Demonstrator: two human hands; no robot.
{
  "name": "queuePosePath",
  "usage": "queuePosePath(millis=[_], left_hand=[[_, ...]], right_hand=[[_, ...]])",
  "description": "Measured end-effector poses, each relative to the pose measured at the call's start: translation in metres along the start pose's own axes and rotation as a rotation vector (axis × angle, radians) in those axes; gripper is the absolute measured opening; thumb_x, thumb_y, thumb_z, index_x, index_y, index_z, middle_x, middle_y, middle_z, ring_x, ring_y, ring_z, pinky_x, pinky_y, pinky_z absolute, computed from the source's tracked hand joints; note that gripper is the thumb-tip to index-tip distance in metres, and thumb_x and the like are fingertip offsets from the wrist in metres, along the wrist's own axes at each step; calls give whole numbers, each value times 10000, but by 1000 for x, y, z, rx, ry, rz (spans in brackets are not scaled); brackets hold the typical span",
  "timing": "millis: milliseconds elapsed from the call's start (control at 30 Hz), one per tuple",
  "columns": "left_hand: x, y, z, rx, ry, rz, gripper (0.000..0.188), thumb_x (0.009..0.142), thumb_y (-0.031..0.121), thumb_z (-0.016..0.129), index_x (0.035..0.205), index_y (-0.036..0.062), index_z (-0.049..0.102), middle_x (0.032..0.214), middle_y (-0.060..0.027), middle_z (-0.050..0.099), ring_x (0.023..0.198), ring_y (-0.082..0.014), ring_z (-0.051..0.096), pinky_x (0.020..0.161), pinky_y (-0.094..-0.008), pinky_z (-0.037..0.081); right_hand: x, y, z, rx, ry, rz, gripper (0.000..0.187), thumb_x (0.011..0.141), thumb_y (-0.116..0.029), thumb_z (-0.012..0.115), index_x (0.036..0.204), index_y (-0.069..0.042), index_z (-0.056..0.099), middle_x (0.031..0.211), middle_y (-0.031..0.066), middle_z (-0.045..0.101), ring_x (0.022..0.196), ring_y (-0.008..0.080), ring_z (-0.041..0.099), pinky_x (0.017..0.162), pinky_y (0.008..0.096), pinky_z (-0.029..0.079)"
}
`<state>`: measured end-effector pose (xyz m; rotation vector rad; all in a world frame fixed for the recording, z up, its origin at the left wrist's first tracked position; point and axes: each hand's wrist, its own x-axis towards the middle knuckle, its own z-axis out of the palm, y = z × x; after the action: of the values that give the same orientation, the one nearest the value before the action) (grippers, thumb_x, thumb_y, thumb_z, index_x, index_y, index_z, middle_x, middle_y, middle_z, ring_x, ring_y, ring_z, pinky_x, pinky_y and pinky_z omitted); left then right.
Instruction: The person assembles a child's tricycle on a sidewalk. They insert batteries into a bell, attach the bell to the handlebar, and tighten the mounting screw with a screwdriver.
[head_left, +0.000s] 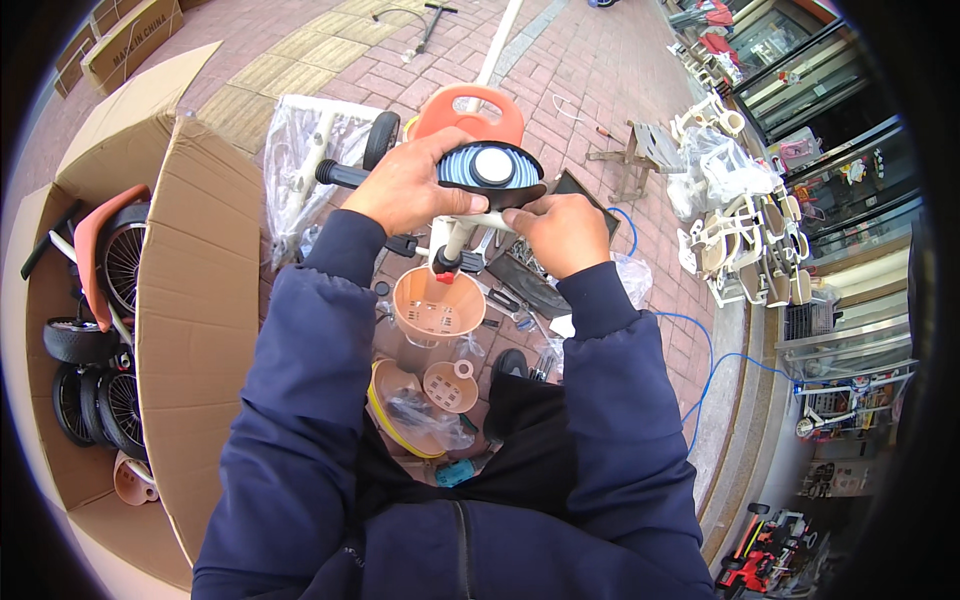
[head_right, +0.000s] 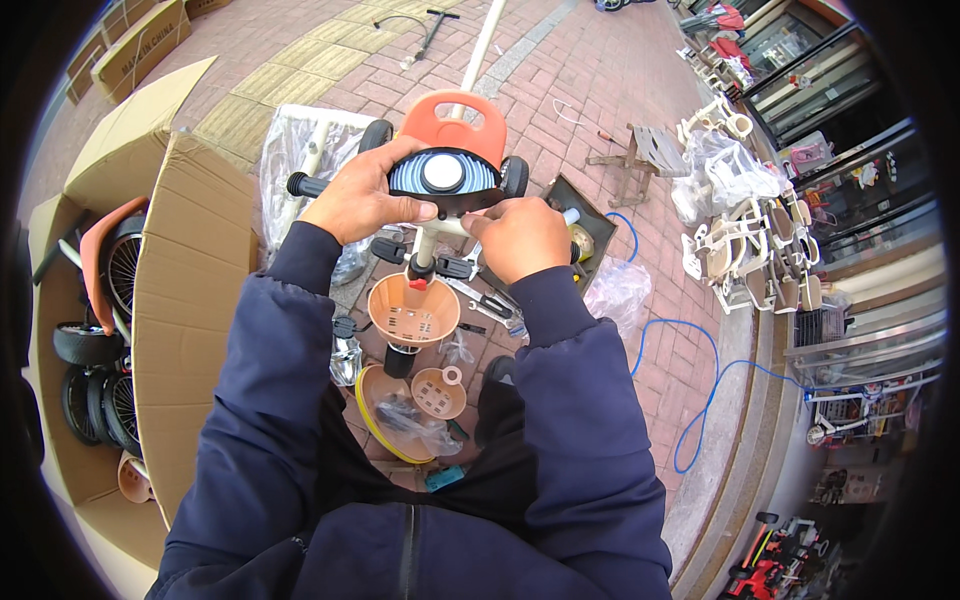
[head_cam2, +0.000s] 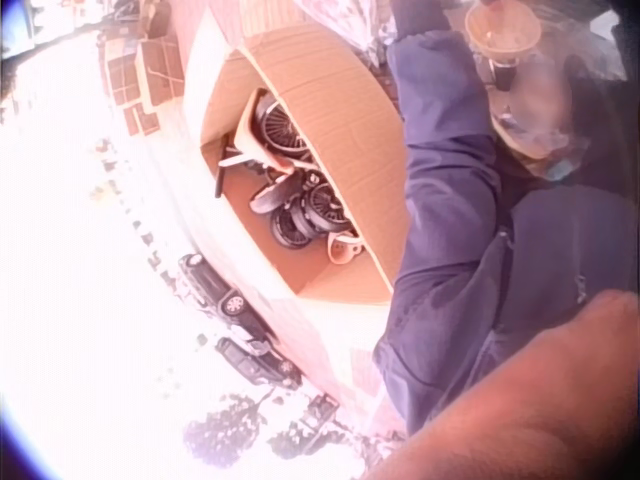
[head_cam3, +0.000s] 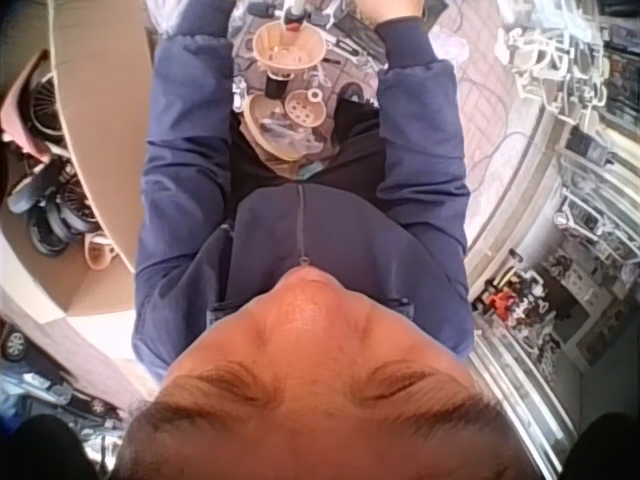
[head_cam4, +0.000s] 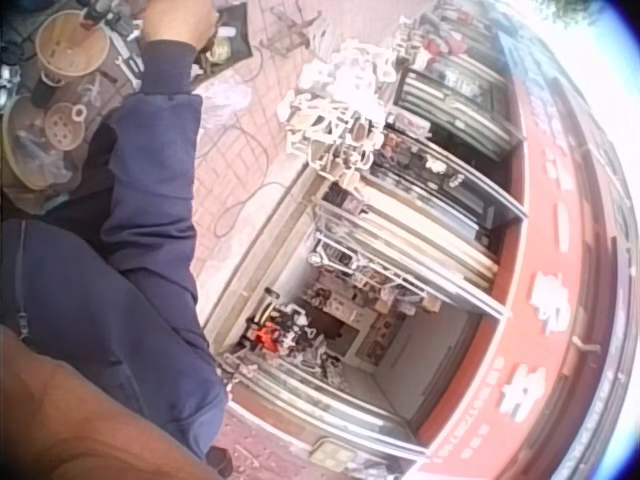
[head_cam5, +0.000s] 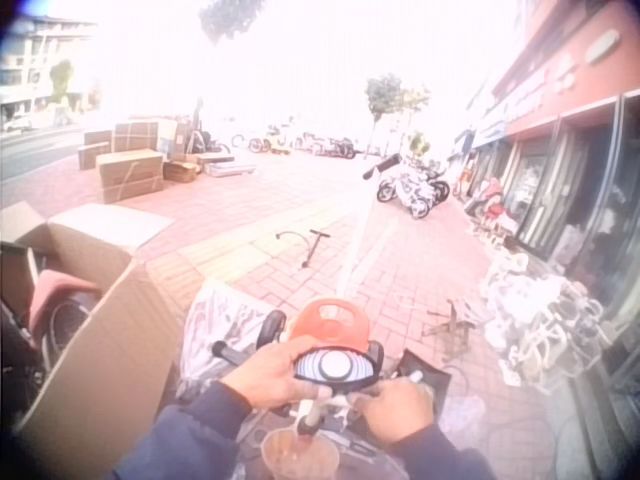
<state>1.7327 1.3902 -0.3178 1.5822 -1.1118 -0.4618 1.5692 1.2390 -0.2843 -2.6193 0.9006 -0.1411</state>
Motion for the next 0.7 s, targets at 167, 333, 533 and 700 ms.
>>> queuePosePath(millis=[167, 333, 533, 700], left_hand=[[-1, 0, 1, -20, -9, -12, 562, 749, 64, 856, 1250, 32, 602, 1092, -79, 684, 1013, -179, 628, 942, -325, 489], [-2, 1, 1, -12, 23, 26, 506, 751, 164, 875, 1161, 32, 610, 995, -147, 707, 958, -292, 670, 871, -383, 498], [-5, -1, 2, -59, 23, 83, 467, 769, 185, 868, 1122, 32, 603, 956, -146, 706, 926, -299, 675, 844, -388, 504], [-4, -3, 0, 26, 17, 68, 504, 772, 161, 859, 1177, 28, 590, 1001, -144, 699, 959, -279, 666, 874, -370, 504]], right_hand=[[14, 1, -6, -45, -148, -3, 303, 871, -377, 708, 948, -101, 805, 772, 135, 722, 720, 270, 701, 707, 384, 547], [15, -1, -20, 291, -268, 177, 261, 910, -232, 687, 1003, 4, 750, 592, 61, 595, 413, 163, 557, 403, 313, 438], [-7, 13, -18, 769, -278, 184, 291, 946, -139, 628, 1155, 59, 675, 625, -9, 516, 469, 99, 498, 416, 261, 426], [-57, 38, 33, 1280, -165, 254, 238, 977, -171, 621, 1125, 15, 636, 608, -23, 477, 463, 99, 478, 418, 265, 416]])
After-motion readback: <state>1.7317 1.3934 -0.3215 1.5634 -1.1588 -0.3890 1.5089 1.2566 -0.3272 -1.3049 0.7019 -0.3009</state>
